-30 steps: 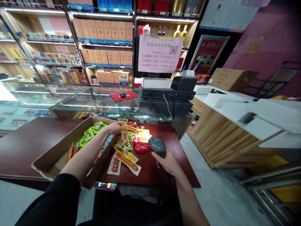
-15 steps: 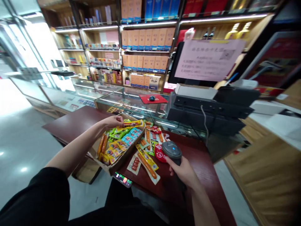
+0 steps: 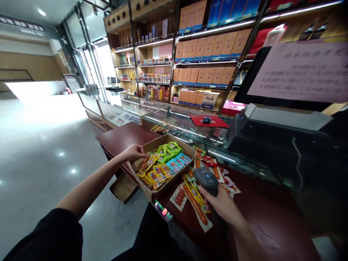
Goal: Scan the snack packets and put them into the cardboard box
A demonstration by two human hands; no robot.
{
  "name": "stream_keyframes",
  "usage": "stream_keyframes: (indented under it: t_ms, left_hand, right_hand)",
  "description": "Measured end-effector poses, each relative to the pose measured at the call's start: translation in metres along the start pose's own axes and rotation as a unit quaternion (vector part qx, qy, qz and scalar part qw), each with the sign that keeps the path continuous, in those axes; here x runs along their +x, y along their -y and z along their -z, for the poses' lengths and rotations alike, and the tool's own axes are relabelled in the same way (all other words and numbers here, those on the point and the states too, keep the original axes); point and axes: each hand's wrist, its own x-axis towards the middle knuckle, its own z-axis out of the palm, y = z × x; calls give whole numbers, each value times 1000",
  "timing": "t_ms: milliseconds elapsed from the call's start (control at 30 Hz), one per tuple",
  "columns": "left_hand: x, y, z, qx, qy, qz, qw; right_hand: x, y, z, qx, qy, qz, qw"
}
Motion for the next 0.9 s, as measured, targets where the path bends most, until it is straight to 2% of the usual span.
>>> stream_keyframes:
  t_ms: [100, 167, 367, 567, 667, 733, 833, 900]
  left_hand:
    - [7, -13, -7, 6, 3, -37, 999]
    - [15, -27, -20, -16, 22, -61, 998]
    - [40, -89, -82, -99, 118, -144, 977]
    - [47, -154, -142, -30, 209, -220, 952]
    - [43, -177, -170, 30, 266, -264, 927]
    - [38, -186, -185, 95, 310, -295, 899]
    - [32, -189, -201, 210, 367, -332, 843]
    - [30, -185, -208, 259, 398, -331, 815]
  right_hand:
    - [-3, 0, 2, -11, -7, 10, 1000]
    - [-7, 0, 5, -20, -16, 11, 1000]
    - [-21, -10, 20, -26, -61, -15, 998]
    - [-48, -15, 38, -3, -136, -51, 989]
    - [-64, -18, 44, -5, -167, -54, 984]
    - [-72, -21, 47, -3, -182, -60, 981]
    - [-79, -29, 49, 2, -195, -64, 979]
    - [-81, -34, 50, 9, -201, -64, 977]
